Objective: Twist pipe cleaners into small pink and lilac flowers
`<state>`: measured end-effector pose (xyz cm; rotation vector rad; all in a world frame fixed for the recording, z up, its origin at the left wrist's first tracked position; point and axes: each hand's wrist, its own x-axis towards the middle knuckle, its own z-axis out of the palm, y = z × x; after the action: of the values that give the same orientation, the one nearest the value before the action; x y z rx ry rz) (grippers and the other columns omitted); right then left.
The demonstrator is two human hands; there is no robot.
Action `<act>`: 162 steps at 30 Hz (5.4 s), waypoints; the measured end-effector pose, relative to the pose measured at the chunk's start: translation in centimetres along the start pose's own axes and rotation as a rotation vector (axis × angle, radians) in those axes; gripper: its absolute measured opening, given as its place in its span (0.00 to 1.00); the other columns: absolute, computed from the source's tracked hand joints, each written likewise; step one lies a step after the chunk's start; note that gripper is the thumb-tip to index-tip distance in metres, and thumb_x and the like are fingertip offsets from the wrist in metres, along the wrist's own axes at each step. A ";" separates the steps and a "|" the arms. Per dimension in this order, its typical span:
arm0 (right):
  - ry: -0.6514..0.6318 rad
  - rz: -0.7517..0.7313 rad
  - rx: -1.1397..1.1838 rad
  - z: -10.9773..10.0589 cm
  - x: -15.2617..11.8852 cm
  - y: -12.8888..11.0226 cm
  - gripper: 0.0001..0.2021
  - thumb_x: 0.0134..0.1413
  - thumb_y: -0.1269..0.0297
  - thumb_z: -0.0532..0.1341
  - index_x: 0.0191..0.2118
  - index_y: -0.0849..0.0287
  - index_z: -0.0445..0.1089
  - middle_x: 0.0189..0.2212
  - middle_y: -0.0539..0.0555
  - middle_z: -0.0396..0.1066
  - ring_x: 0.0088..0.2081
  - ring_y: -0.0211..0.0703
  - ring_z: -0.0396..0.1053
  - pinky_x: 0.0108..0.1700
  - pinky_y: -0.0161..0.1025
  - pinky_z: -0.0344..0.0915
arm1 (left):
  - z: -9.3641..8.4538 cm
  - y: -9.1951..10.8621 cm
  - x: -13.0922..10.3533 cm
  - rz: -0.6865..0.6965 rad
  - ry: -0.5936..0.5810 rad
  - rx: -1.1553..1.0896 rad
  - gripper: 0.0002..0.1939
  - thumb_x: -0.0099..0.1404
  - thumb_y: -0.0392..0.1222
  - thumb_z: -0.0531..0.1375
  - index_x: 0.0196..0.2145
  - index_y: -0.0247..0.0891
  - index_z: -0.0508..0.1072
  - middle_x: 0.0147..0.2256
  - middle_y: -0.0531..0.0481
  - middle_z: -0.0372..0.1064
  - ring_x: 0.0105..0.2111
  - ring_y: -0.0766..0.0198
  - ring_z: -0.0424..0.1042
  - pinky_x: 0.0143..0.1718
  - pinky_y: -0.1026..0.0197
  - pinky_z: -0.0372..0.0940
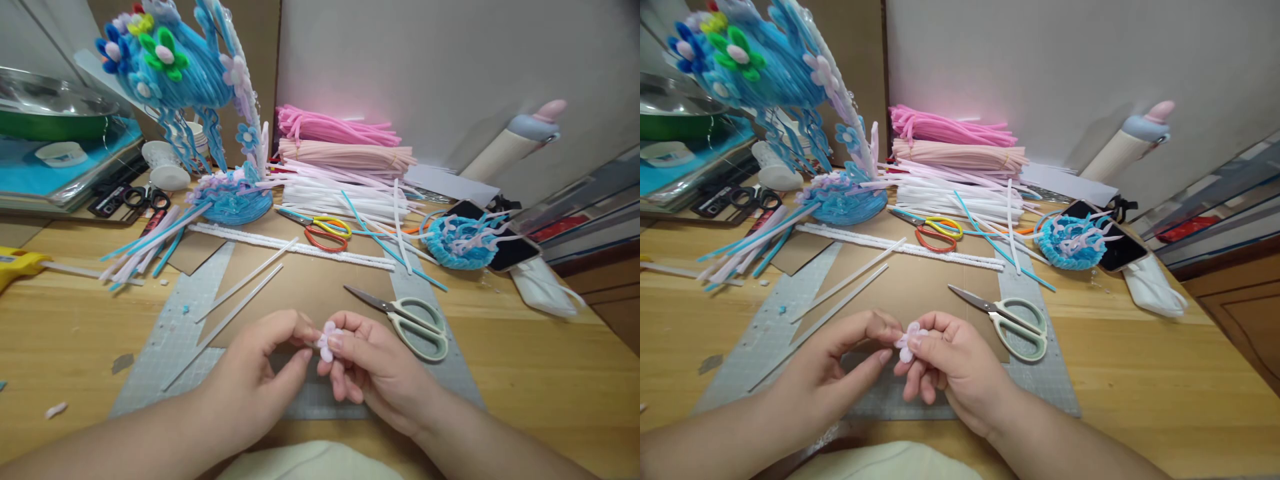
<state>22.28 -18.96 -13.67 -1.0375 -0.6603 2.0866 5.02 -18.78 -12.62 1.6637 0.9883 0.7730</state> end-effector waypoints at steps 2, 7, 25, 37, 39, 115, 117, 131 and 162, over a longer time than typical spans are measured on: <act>0.011 -0.015 -0.016 -0.1 0.0 0.0 0.14 0.48 0.60 0.65 0.33 0.62 0.62 0.22 0.52 0.73 0.15 0.31 0.67 0.14 0.22 0.54 | 0.0 0.0 0.0 0.009 0.014 -0.006 0.08 0.62 0.29 0.52 0.34 0.38 0.68 0.32 0.51 0.70 0.36 0.64 0.70 0.40 0.61 0.63; 0.024 -0.041 -0.115 -0.1 -0.1 0.0 0.14 0.48 0.58 0.65 0.33 0.60 0.62 0.20 0.49 0.71 0.14 0.29 0.63 0.14 0.24 0.52 | 0.1 0.0 0.1 -0.067 0.021 -0.094 0.05 0.63 0.33 0.54 0.32 0.38 0.68 0.31 0.50 0.70 0.35 0.63 0.70 0.39 0.60 0.64; -0.047 -0.144 -0.020 -0.4 -0.2 0.0 0.11 0.58 0.57 0.55 0.35 0.60 0.64 0.20 0.50 0.68 0.17 0.32 0.62 0.19 0.28 0.57 | 0.6 -0.2 0.4 -0.211 0.095 -0.326 0.07 0.59 0.35 0.60 0.37 0.39 0.70 0.34 0.51 0.73 0.36 0.64 0.73 0.41 0.63 0.66; 0.071 -0.507 -0.676 -0.7 -0.1 0.2 0.04 0.52 0.64 0.62 0.30 0.58 0.71 0.26 0.49 0.62 0.28 0.36 0.59 0.31 0.34 0.55 | 0.6 -0.2 0.2 -0.155 0.137 -0.212 0.10 0.55 0.36 0.63 0.36 0.38 0.69 0.30 0.52 0.69 0.32 0.66 0.69 0.35 0.63 0.65; 0.087 -0.563 -0.714 -0.9 0.0 0.3 0.05 0.52 0.64 0.62 0.30 0.58 0.71 0.26 0.49 0.61 0.28 0.37 0.58 0.30 0.35 0.54 | 0.6 -0.1 0.3 -0.157 0.130 -0.189 0.12 0.54 0.35 0.63 0.37 0.38 0.68 0.30 0.52 0.69 0.31 0.65 0.68 0.33 0.63 0.65; -0.062 -0.595 -0.456 -0.8 1.2 0.1 0.09 0.47 0.60 0.66 0.35 0.57 0.71 0.35 0.50 0.59 0.30 0.34 0.59 0.32 0.33 0.58 | -0.7 -1.2 1.7 0.172 0.082 0.152 0.06 0.61 0.36 0.58 0.28 0.39 0.75 0.28 0.49 0.73 0.29 0.63 0.70 0.32 0.63 0.63; -0.054 -0.563 -0.378 -0.8 1.0 0.1 0.10 0.47 0.61 0.66 0.36 0.57 0.71 0.33 0.50 0.61 0.30 0.35 0.60 0.32 0.33 0.58 | -0.8 -1.1 1.7 0.159 0.058 0.158 0.07 0.61 0.36 0.57 0.32 0.39 0.76 0.30 0.47 0.74 0.31 0.63 0.71 0.34 0.62 0.63; -0.015 -0.319 -0.177 -0.3 0.6 0.3 0.20 0.43 0.63 0.68 0.43 0.56 0.63 0.30 0.47 0.62 0.24 0.30 0.58 0.24 0.28 0.56 | -0.6 -1.3 1.5 0.044 0.048 0.390 0.11 0.65 0.36 0.52 0.36 0.39 0.75 0.31 0.47 0.68 0.33 0.61 0.68 0.34 0.61 0.62; 0.012 -0.472 -0.715 -0.5 0.0 -0.5 0.06 0.51 0.68 0.59 0.25 0.60 0.64 0.29 0.49 0.60 0.29 0.36 0.58 0.31 0.34 0.55 | -0.3 -1.1 0.6 0.283 0.088 0.287 0.07 0.63 0.29 0.56 0.34 0.39 0.71 0.32 0.51 0.65 0.34 0.68 0.67 0.34 0.67 0.61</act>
<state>22.87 -18.55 -13.58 -1.1122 -1.5454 1.4439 4.79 -17.91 -13.57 2.0637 0.9704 0.9310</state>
